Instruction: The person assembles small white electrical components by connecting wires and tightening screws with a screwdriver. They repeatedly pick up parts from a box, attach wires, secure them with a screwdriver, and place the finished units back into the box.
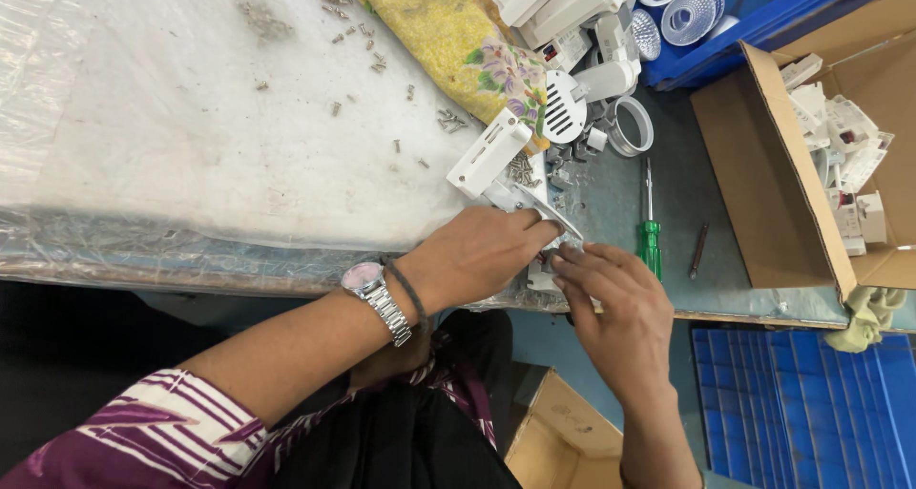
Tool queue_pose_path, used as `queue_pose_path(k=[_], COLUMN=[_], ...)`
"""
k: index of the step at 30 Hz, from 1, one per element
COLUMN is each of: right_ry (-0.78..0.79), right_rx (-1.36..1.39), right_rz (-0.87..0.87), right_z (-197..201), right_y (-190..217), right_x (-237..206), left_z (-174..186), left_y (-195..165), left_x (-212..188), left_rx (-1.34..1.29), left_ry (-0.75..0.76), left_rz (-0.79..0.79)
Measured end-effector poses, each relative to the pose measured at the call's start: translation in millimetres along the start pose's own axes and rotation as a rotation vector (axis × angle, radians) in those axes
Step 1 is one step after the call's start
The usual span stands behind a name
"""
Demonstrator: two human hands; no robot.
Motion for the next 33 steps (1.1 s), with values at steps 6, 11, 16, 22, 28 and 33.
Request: queue_pose_path(k=[6, 11, 16, 22, 28, 33], right_ry=[0.045, 0.059, 0.065, 0.102, 0.073, -0.073], right_rx=[-0.083, -0.089, -0.03, 0.009, 0.035, 0.19], right_rz=[0.043, 0.064, 0.042, 0.039, 0.043, 0.008], right_z=[-3, -10, -17, -22, -19, -32], right_y=[1, -2, -10, -21, -25, -25], right_x=[-9, -13, -10, -9, -22, -37], left_z=[3, 10, 13, 4, 6, 26], left_y=[-3, -8, -9, -5, -10, -31], left_x=[-4, -4, -2, 0, 0, -6], left_rx=[-0.075, -0.079, -0.081, -0.11, -0.174, 0.147], left_ry=[-0.02, -0.03, -0.013, 0.019, -0.029, -0.185], left_rz=[0.03, 0.04, 0.057, 0.084, 0.072, -0.061])
Point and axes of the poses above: each hand's wrist, its own x-axis towards the middle knuckle, its own z-axis out of the back of the hand, y = z × x, the point moved 4 cm from there along x, towards the middle knuckle, and after that the axes turned 3 degrees about -y, right-handed, at the moved point
